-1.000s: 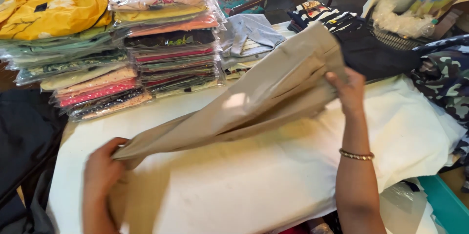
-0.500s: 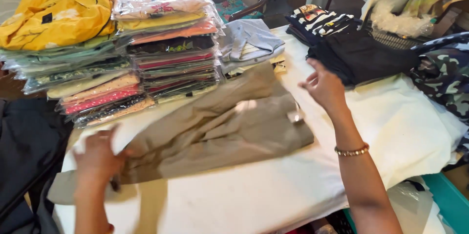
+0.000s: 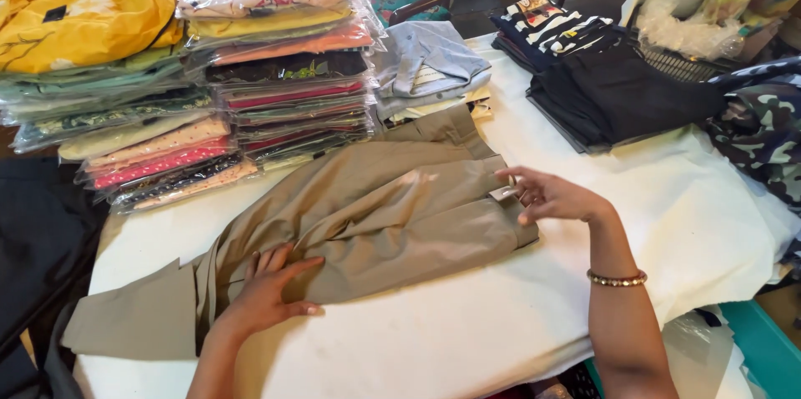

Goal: The person folds a pair of black trousers on a white table, then folds a pair of beige trousers. The person smooths the fabric, aligns the legs, and folds each garment into a compact rectangle before placing it on a stack.

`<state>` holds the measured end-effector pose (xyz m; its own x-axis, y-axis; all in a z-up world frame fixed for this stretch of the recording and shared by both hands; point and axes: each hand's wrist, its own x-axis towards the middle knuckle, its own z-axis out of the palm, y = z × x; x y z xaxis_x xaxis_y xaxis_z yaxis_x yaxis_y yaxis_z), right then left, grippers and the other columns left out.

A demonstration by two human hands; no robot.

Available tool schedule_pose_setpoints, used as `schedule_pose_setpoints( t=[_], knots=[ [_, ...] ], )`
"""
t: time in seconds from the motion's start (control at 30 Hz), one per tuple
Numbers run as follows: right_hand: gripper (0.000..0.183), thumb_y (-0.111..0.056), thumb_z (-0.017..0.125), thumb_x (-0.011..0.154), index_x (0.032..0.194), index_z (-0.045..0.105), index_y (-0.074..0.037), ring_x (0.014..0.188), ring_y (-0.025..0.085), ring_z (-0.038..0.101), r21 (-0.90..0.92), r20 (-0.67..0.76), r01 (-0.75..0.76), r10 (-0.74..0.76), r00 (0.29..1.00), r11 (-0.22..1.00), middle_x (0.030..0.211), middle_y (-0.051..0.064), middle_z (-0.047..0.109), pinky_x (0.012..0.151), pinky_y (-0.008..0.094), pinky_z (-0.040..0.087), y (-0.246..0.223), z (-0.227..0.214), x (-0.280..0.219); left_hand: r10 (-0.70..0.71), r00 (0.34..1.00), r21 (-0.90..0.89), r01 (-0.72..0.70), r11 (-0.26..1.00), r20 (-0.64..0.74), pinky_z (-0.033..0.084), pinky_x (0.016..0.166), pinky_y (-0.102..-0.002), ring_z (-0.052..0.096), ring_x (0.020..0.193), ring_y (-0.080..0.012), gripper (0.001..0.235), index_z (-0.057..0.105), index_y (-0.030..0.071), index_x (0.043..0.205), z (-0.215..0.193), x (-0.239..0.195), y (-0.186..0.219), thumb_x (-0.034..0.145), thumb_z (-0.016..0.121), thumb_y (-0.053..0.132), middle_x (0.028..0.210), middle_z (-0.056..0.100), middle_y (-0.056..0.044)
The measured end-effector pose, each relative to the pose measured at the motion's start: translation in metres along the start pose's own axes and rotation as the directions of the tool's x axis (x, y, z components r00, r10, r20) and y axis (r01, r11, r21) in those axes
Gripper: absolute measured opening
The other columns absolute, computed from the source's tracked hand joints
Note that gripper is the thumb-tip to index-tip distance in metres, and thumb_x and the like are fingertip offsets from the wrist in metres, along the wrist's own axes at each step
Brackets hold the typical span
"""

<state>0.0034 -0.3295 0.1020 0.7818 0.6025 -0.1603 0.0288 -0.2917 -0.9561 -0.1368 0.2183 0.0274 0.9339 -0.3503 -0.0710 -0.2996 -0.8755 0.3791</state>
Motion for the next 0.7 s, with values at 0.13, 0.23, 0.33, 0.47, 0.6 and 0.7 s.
schedule_pose_setpoints(
  t=[0.13, 0.23, 0.33, 0.47, 0.6, 0.7],
  knots=[
    [0.109, 0.002, 0.091, 0.064, 0.158, 0.042, -0.024, 0.083, 0.016, 0.047, -0.382, -0.007, -0.088, 0.093, 0.996, 0.920, 0.097, 0.005, 0.049, 0.076, 0.029, 0.048, -0.022, 0.020, -0.003, 0.061, 0.994, -0.002, -0.062, 0.998, -0.086, 0.007, 0.118, -0.063, 0.018, 0.148, -0.0362, 0.083, 0.061, 0.036, 0.140, 0.005, 0.007, 0.012, 0.065, 0.084, 0.065, 0.158, 0.032, -0.016],
    [0.117, 0.000, 0.094, 0.059, 0.156, 0.035, -0.026, 0.097, 0.018, 0.051, -0.435, 0.073, 0.000, 0.036, 0.997, 0.900, 0.115, 0.002, 0.050, 0.082, 0.031, 0.050, -0.039, 0.027, -0.008, 0.122, 0.980, 0.017, -0.121, 0.993, -0.155, 0.004, 0.113, -0.068, 0.017, 0.149, -0.0386, 0.072, 0.069, 0.031, 0.127, -0.008, 0.005, 0.038, 0.063, 0.086, 0.060, 0.160, 0.032, -0.015],
    [0.121, 0.003, 0.093, 0.053, 0.154, 0.032, -0.022, 0.113, 0.021, 0.053, -0.517, 0.145, 0.197, -0.142, 0.979, 0.833, 0.131, 0.005, 0.052, 0.093, 0.036, 0.048, -0.039, 0.033, -0.005, 0.156, 0.953, 0.081, -0.139, 0.987, -0.260, 0.006, 0.114, -0.069, 0.023, 0.149, -0.0343, 0.038, 0.074, 0.026, 0.101, -0.001, 0.010, 0.047, 0.069, 0.083, 0.046, 0.156, 0.040, -0.008],
    [0.114, 0.007, 0.086, 0.059, 0.155, 0.034, -0.025, 0.099, 0.019, 0.063, -0.574, -0.010, 0.041, -0.057, 0.998, 0.818, 0.127, 0.005, 0.067, 0.092, 0.037, 0.054, -0.052, 0.044, -0.006, 0.289, 0.842, 0.167, -0.238, 0.957, -0.455, 0.023, 0.109, -0.066, 0.049, 0.133, -0.0301, 0.009, 0.070, 0.017, 0.078, -0.006, 0.013, 0.051, 0.076, 0.074, 0.024, 0.132, 0.065, -0.005],
    [0.105, 0.009, 0.082, 0.064, 0.154, 0.037, -0.022, 0.096, 0.013, 0.069, -0.218, -0.070, 0.072, -0.089, 0.994, 0.973, 0.115, 0.008, 0.075, 0.088, 0.033, 0.056, -0.048, 0.029, -0.017, 0.072, 0.932, -0.415, -0.226, 0.881, -0.354, 0.054, 0.084, -0.036, 0.067, 0.093, -0.0229, 0.017, 0.063, 0.010, 0.094, -0.009, -0.005, 0.017, 0.096, 0.067, 0.026, 0.095, 0.069, -0.006],
    [0.101, 0.008, 0.078, 0.067, 0.152, 0.035, -0.022, 0.091, 0.012, 0.072, -0.109, -0.095, 0.131, -0.141, 0.985, 0.985, 0.103, 0.007, 0.077, 0.083, 0.030, 0.057, -0.037, 0.025, -0.016, 0.060, 0.976, -0.562, -0.171, 0.809, -0.211, 0.048, 0.064, -0.034, 0.054, 0.072, -0.0267, 0.018, 0.064, 0.006, 0.090, -0.029, -0.008, 0.028, 0.097, 0.069, 0.022, 0.077, 0.061, -0.013]
  ],
)
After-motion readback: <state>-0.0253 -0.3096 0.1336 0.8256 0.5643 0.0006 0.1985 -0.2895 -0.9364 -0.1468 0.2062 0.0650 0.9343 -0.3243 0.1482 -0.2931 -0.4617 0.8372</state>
